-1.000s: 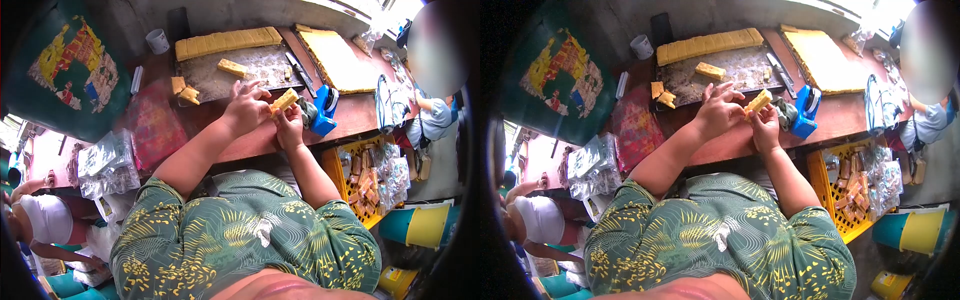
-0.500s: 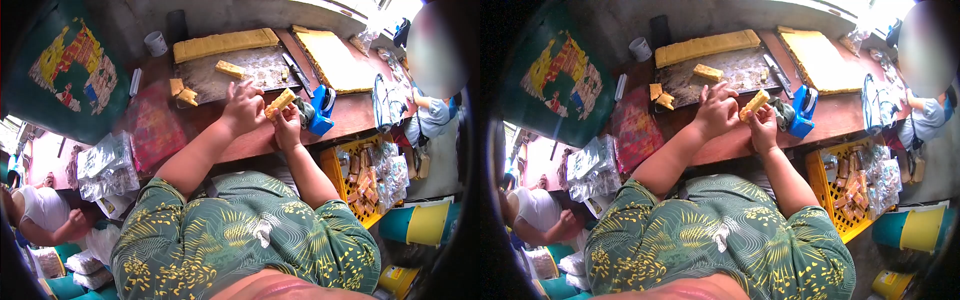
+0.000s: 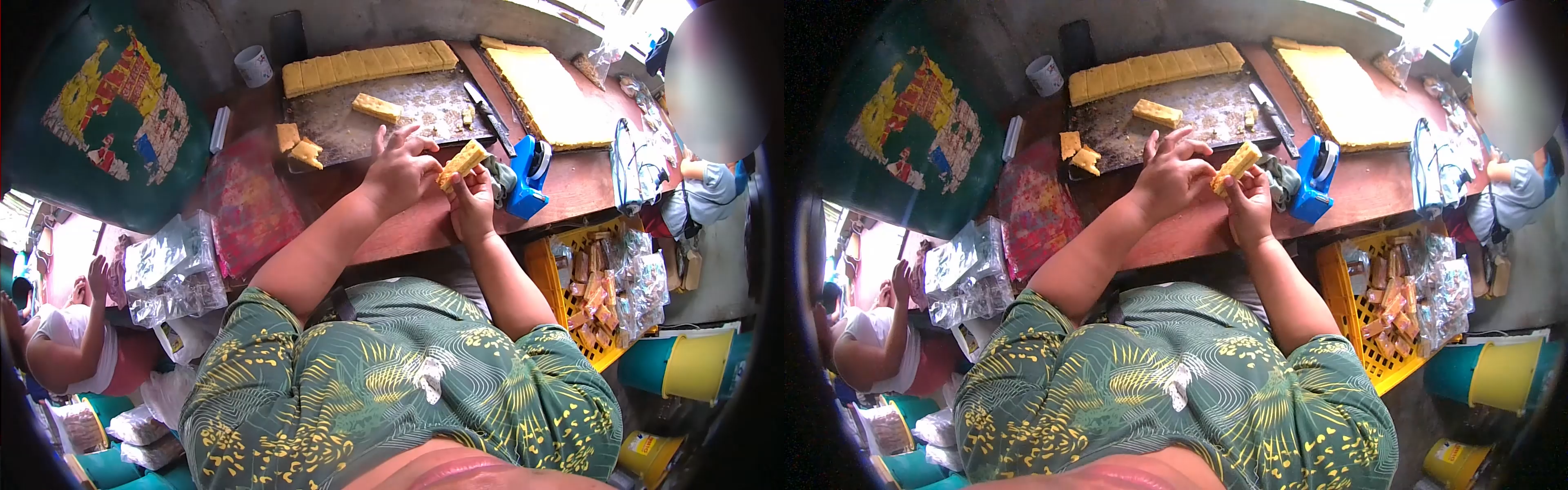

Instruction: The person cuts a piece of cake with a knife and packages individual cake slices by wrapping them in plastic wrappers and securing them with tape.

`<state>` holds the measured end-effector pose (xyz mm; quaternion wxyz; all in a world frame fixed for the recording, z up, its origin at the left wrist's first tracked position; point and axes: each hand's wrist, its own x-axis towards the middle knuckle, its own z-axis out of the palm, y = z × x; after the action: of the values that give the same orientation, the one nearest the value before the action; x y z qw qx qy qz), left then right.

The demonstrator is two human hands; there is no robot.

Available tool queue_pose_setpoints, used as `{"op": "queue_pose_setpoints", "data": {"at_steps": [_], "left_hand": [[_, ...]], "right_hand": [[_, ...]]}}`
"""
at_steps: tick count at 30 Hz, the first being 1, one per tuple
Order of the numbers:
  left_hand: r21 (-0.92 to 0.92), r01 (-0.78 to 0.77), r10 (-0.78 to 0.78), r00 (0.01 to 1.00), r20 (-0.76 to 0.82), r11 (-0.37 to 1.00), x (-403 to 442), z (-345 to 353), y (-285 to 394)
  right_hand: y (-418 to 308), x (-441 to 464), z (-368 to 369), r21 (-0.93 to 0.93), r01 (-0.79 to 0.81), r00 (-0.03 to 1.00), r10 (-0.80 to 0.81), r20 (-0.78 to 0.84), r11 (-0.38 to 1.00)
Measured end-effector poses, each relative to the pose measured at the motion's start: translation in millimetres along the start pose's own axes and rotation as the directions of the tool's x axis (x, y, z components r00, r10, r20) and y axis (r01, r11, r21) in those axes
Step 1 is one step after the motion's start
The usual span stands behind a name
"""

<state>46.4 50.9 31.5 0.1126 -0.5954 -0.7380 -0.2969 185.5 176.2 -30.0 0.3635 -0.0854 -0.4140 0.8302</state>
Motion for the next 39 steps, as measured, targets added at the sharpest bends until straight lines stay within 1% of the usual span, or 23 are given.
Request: {"op": "queue_pose_setpoints", "data": {"at_steps": [4,8,10,13,16,19,22,23,26,29,32,39], "left_hand": [[0.026,-0.04,0.041,0.999,-0.004,0.999,1,-1,1],[0.076,-0.088,0.089,0.996,-0.009,0.993,2,-3,3],[0.111,-0.106,0.107,0.994,-0.001,0.988,4,-3,4],[0.14,-0.135,0.136,0.991,0.004,0.981,6,-2,7],[0.128,-0.151,0.152,0.988,0.004,0.98,9,1,6],[0.125,-0.141,0.139,0.99,0.027,0.982,11,4,0],[0.106,-0.001,-0.001,1.0,0.016,0.994,13,2,-7],[0.072,0.045,-0.05,0.996,0.072,0.996,13,-6,-5],[0.1,0.053,-0.053,0.999,-0.004,0.994,11,8,-13],[0.015,-0.016,0.016,1.0,-0.017,1.0,6,9,-11],[-0.024,-0.085,0.085,0.996,-0.021,0.996,4,4,-5],[-0.005,-0.126,0.126,0.992,-0.015,0.992,7,1,-3]], "right_hand": [[2,1,-1,-0.015,0.001,1.0,-0.001,-0.011,1.0],[6,2,-11,-0.071,-0.017,1.0,0.019,0.019,0.997],[5,2,-9,-0.076,-0.023,0.999,0.025,0.024,0.997],[3,0,-1,-0.042,-0.012,1.0,0.012,-0.015,0.999],[1,0,1,-0.039,-0.008,1.0,0.008,0.0,0.999],[3,1,-4,-0.044,0.004,1.0,-0.003,0.018,0.999],[1,0,-1,0.005,-0.005,1.0,0.005,0.029,1.0],[0,0,-1,0.016,-0.005,1.0,0.005,0.018,1.0],[0,1,-1,0.042,-0.01,1.0,0.01,-0.004,0.999],[0,1,-2,0.047,-0.013,1.0,0.013,-0.011,0.999],[0,0,-2,0.053,-0.013,1.0,0.014,-0.021,0.998],[2,1,-6,0.037,-0.019,1.0,0.019,-0.003,0.999]]}}
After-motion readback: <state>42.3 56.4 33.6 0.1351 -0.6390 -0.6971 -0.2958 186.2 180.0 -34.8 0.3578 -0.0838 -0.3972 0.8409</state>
